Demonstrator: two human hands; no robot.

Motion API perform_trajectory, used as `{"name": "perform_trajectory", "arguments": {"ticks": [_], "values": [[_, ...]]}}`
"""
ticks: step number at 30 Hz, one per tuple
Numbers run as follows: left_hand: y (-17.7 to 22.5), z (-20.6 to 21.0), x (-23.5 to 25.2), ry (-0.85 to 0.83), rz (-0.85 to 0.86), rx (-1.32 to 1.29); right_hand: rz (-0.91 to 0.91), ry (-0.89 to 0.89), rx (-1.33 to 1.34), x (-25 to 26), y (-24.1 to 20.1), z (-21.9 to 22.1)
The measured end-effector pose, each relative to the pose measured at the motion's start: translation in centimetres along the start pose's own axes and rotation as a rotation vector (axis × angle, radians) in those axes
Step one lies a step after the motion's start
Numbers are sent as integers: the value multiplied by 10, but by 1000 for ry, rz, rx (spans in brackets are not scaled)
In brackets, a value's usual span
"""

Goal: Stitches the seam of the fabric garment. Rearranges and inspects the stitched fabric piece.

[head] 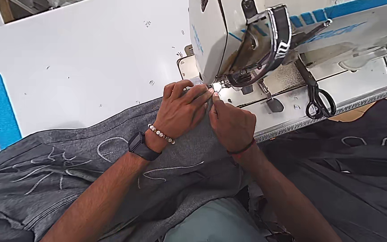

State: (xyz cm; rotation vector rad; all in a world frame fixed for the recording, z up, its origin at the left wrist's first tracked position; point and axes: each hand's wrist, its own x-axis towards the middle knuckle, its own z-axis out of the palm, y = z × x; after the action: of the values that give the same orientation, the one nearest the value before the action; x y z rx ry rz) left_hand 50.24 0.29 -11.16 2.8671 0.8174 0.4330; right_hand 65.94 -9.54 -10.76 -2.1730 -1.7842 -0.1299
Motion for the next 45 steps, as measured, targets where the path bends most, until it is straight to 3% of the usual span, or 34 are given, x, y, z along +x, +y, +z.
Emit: {"name": "perform_trajectory", "arguments": {"ticks": [3, 7, 9, 12, 14, 17, 23, 27, 32, 38, 41, 45], "values": [[-1, -1, 3, 7, -4, 21, -19, -29, 22, 6, 3, -2], [-5, 3, 2, 54, 32, 13, 7, -293, 283, 7, 44, -47], [-6, 3, 3, 55, 30, 30, 107, -182, 275, 10, 86, -77], [-3, 3, 3, 58, 6, 63, 389, -11, -48, 34, 160, -105], [-4, 3, 5, 68, -6, 83, 467, 52, -196, 49, 199, -95], [-4, 5, 6, 72, -22, 103, 455, 89, -325, 46, 215, -67], [-2, 3, -2, 44, 38, 51, 371, 104, -71, 0, 201, -47], [1, -1, -2, 31, 17, 53, 260, 283, 101, -12, 145, -62], [-4, 4, 4, 56, -13, 86, 277, -195, 753, -22, 47, -32], [-5, 5, 4, 60, 0, 78, 243, -135, 425, -8, 8, -12], [-5, 3, 3, 53, -34, 80, 133, -37, 207, -18, -3, -2], [-11, 0, 7, 38, -40, 82, 107, -43, 140, -15, -6, 0]]}}
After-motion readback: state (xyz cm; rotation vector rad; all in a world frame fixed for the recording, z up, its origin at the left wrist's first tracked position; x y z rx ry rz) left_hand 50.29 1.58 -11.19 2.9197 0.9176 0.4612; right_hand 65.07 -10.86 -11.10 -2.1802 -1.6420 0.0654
